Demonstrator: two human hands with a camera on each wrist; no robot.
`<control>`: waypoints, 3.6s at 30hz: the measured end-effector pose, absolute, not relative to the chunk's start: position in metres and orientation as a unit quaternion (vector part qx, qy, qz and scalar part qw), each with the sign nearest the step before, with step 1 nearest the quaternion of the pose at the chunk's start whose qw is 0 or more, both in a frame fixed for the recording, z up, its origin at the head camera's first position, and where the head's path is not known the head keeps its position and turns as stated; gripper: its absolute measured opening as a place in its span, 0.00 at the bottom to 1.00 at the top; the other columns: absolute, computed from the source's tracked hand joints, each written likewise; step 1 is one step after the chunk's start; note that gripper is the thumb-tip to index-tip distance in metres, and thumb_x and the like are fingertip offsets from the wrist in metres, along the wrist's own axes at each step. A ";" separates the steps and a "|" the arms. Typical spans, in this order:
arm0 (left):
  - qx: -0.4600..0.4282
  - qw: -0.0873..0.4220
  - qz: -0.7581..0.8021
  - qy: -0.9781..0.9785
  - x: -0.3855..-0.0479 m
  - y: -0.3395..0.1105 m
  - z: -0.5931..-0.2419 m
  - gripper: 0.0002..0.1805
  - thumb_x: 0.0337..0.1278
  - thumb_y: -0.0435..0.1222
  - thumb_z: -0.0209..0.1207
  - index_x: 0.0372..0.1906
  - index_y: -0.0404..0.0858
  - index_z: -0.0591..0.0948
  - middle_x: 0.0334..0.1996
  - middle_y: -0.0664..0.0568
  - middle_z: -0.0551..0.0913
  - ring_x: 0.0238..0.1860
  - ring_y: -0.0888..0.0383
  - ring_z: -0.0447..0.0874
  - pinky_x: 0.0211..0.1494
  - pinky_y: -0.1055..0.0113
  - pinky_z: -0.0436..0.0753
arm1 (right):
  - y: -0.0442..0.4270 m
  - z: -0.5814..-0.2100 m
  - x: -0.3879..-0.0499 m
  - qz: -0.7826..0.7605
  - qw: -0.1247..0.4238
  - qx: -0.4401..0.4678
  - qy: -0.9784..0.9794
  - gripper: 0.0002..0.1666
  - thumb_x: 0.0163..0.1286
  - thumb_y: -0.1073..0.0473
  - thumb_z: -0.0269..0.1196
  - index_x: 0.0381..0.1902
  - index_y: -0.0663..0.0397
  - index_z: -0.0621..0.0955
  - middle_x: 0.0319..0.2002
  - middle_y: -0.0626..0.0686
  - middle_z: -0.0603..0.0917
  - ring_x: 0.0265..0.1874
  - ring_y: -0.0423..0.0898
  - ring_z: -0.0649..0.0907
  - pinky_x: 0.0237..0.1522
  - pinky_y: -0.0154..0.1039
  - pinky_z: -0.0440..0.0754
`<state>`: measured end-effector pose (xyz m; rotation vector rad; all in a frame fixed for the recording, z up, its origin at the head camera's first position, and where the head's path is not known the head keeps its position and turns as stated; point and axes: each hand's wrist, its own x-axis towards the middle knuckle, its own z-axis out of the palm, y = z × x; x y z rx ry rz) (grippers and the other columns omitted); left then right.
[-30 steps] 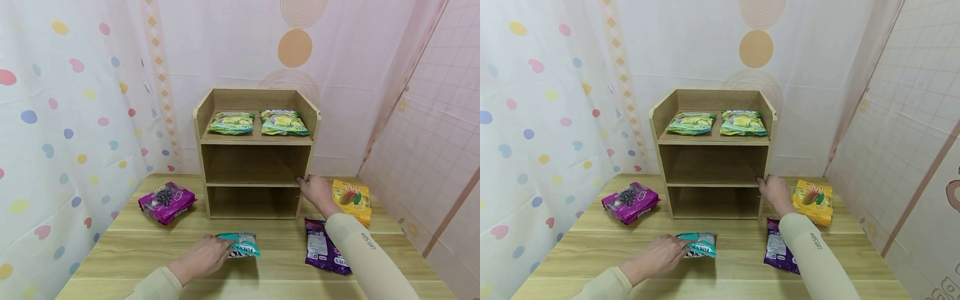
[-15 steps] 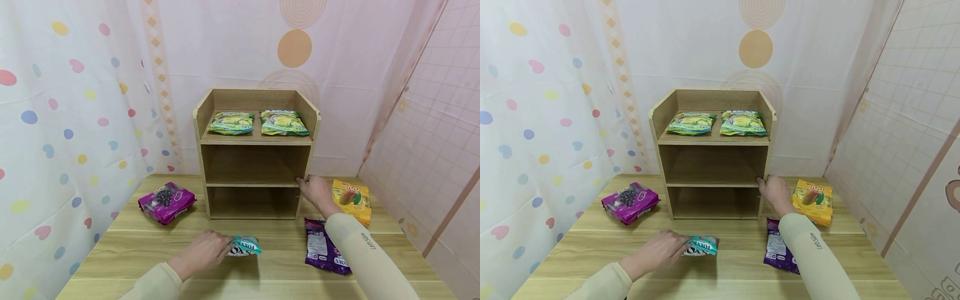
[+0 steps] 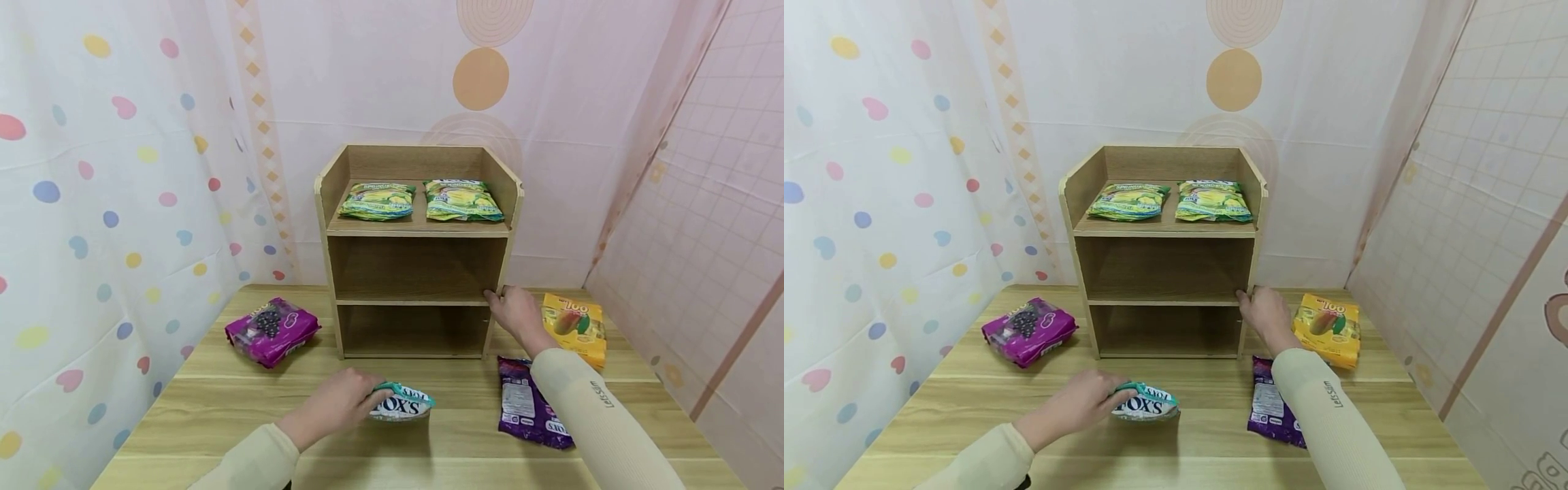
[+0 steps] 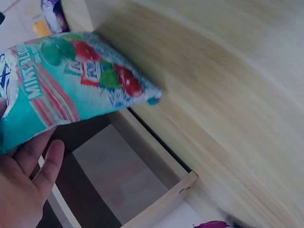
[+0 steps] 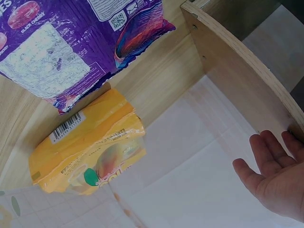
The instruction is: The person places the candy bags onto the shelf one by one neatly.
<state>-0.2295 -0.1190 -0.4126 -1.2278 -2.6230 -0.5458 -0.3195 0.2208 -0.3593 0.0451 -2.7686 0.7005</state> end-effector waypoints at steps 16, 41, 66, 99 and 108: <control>-0.301 0.075 -0.238 -0.920 -0.261 -0.111 -0.396 0.12 0.66 0.45 0.62 0.43 0.41 0.86 0.30 0.60 0.85 0.28 0.67 0.77 0.37 0.64 0.80 | 0.220 -0.359 -0.320 0.245 0.150 0.016 -0.958 0.24 0.75 0.47 0.54 0.26 0.60 0.77 0.24 0.56 0.79 0.26 0.54 0.77 0.30 0.48 0.74; -0.246 0.073 -0.186 -0.948 -0.277 -0.127 -0.431 0.05 0.62 0.35 0.63 0.34 0.37 0.85 0.26 0.53 0.83 0.27 0.57 0.79 0.33 0.59 0.80 | 0.220 -0.361 -0.320 0.262 0.151 0.012 -0.953 0.25 0.75 0.46 0.53 0.30 0.62 0.79 0.26 0.58 0.81 0.27 0.55 0.78 0.31 0.48 0.74; -0.232 -0.046 -0.125 -0.964 -0.250 -0.124 -0.456 0.16 0.62 0.48 0.63 0.30 0.40 0.78 0.25 0.51 0.78 0.29 0.52 0.77 0.39 0.53 0.78 | 0.220 -0.364 -0.320 0.261 0.150 0.014 -0.953 0.24 0.75 0.46 0.53 0.26 0.59 0.77 0.24 0.56 0.79 0.26 0.54 0.77 0.28 0.46 0.73; -0.265 -0.034 -0.253 -0.930 -0.243 -0.101 -0.450 0.06 0.58 0.36 0.64 0.33 0.37 0.80 0.27 0.54 0.78 0.31 0.56 0.75 0.38 0.56 0.76 | 0.220 -0.364 -0.321 0.260 0.158 0.011 -0.952 0.25 0.76 0.45 0.52 0.27 0.59 0.77 0.24 0.56 0.79 0.27 0.54 0.77 0.30 0.46 0.73; -0.282 -0.038 -0.294 -0.913 -0.239 -0.099 -0.439 0.08 0.62 0.34 0.63 0.28 0.42 0.76 0.21 0.59 0.72 0.24 0.63 0.67 0.28 0.66 0.68 | 0.220 -0.365 -0.321 0.265 0.157 0.009 -0.951 0.25 0.76 0.45 0.52 0.27 0.59 0.78 0.24 0.56 0.78 0.26 0.54 0.77 0.28 0.45 0.72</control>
